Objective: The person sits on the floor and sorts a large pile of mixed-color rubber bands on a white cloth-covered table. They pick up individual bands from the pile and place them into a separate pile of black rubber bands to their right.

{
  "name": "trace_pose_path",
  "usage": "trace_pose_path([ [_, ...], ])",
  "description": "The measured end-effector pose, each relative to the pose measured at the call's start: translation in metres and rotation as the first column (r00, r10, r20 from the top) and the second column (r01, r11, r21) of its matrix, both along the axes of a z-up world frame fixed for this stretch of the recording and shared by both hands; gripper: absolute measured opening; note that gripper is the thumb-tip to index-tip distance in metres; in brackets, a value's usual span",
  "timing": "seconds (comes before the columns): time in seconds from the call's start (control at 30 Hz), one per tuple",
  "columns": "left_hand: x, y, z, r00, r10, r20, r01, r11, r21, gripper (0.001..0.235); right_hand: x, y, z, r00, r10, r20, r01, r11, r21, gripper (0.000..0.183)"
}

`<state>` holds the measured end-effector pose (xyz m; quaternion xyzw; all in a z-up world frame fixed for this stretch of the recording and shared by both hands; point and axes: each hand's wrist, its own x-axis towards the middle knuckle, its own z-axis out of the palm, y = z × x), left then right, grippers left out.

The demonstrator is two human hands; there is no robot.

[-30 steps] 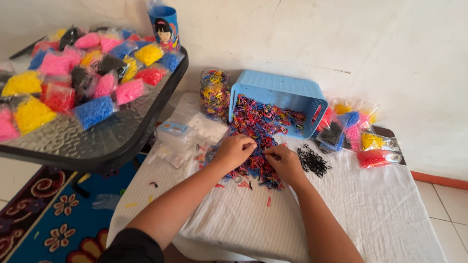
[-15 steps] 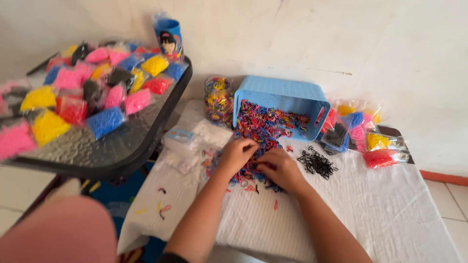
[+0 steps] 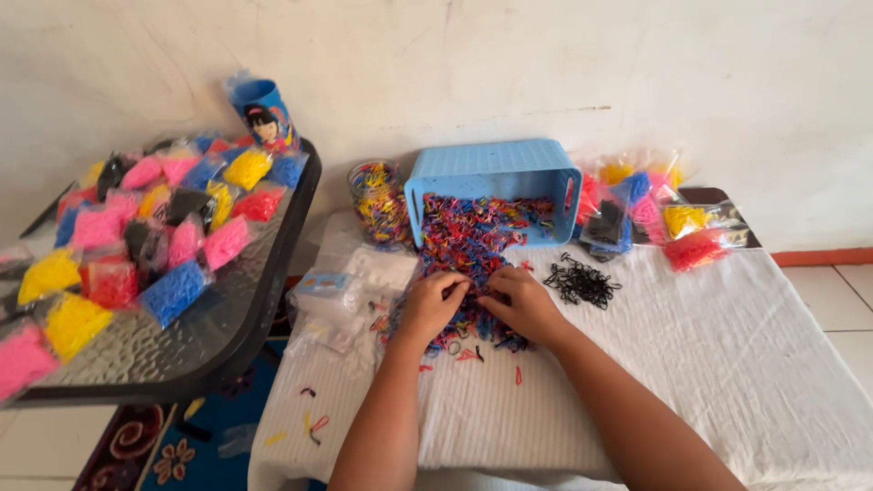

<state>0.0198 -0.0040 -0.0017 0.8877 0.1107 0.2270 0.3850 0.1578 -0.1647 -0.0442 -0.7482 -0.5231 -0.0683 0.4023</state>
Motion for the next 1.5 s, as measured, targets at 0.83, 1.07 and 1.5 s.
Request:
trace_pose_path([
  [0.83, -0.003, -0.009, 0.017, 0.997, 0.035, 0.065, -0.041, 0.995, 0.094, 0.020, 0.003, -0.013, 0.024, 0.986, -0.108, -0.130, 0.107, 0.994, -0.014, 0.016],
  [1.07, 0.003, -0.009, 0.005, 0.994, -0.041, 0.106, 0.004, 0.943, 0.333, 0.021, 0.000, -0.005, 0.013, 0.997, -0.048, -0.061, 0.044, 0.996, -0.077, 0.017],
  [1.5, 0.014, 0.001, -0.016, 0.988, 0.022, 0.151, -0.034, 0.996, 0.080, 0.011, -0.004, -0.006, 0.019, 0.939, -0.184, -0.290, 0.180, 0.983, -0.041, 0.013],
])
